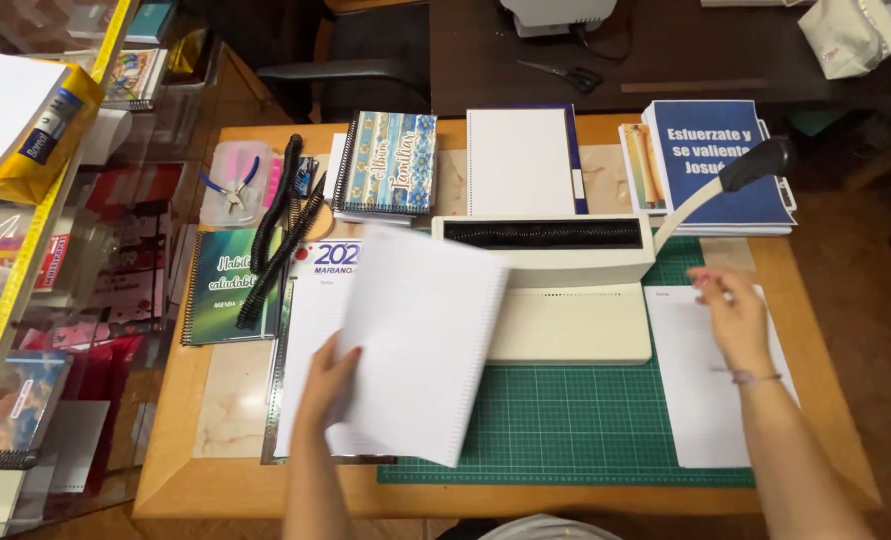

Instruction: The person uses a manual spiral binding machine to bind stacks of lined paper into notebooks. They repeatedly align the paper, feed it into the machine, and pull the handle to punch holes. The person also handles finished notebooks with covers, placing them on the table.

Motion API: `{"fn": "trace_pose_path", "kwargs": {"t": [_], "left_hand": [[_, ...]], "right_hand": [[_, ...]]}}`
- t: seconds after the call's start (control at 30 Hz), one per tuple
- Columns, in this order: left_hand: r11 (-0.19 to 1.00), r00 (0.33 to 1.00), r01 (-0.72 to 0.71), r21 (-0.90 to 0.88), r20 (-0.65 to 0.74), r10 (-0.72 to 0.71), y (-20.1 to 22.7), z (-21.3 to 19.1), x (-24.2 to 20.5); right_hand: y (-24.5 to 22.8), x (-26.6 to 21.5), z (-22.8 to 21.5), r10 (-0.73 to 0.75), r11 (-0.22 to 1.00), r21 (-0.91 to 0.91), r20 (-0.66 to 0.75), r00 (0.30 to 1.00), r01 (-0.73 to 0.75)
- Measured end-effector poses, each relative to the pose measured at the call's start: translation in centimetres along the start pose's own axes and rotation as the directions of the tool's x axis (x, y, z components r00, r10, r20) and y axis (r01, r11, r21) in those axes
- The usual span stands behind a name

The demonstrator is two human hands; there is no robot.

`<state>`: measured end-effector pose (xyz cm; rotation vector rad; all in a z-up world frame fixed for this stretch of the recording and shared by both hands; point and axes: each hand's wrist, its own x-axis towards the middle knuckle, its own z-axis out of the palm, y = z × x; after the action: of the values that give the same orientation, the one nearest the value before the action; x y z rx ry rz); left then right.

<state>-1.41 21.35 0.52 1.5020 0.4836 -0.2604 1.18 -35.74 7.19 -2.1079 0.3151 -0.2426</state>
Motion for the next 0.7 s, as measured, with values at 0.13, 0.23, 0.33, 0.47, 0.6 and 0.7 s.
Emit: {"fn": "trace_pose_path", "kwargs": {"t": [0.13,0.23,0.33,0.47,0.6,0.7], "left_hand": [[0.99,0.993,0.055,0.126,-0.107,-0.041,-3.2,-5.5,0.4],[0.998,0.996,-0.018,0.067,-0.088,0.024,-6.1,-7.4,2.1],[0.897,0.982,0.029,0.442,-0.182,0.058,-6.5,-8.2,2.9],[0.587,0.942,0.113,0.802,-0.275,0.193,-6.5,-7.8,2.7],[0.389,0.696,-0.144,0.91,-0.187,0.693,-6.4,-4.4,1.7],[0.219,0.397,-0.427,0.877,-0.036,0.917,-3.6,3.0,0.5]], "right_hand": [[5.2,-1.8,2.2,-0.067,0.996,0.063,-0.026,0.997,0.068],[6.4,-3.2,2.7,0.0,1.0,0.01,0.004,1.0,0.0],[6.9,-4.5,2.4,0.005,0.996,-0.091,0.097,0.995,0.004],[11.6,-5.5,0.8,-0.093,0.955,-0.275,0.088,0.992,0.114],[17.4,-6.6,-1.2,-0.145,0.838,-0.536,-0.033,0.989,0.105],[21.6,-7.0,-2.5,-0.039,0.799,-0.601,-0.036,0.999,0.01]]}}
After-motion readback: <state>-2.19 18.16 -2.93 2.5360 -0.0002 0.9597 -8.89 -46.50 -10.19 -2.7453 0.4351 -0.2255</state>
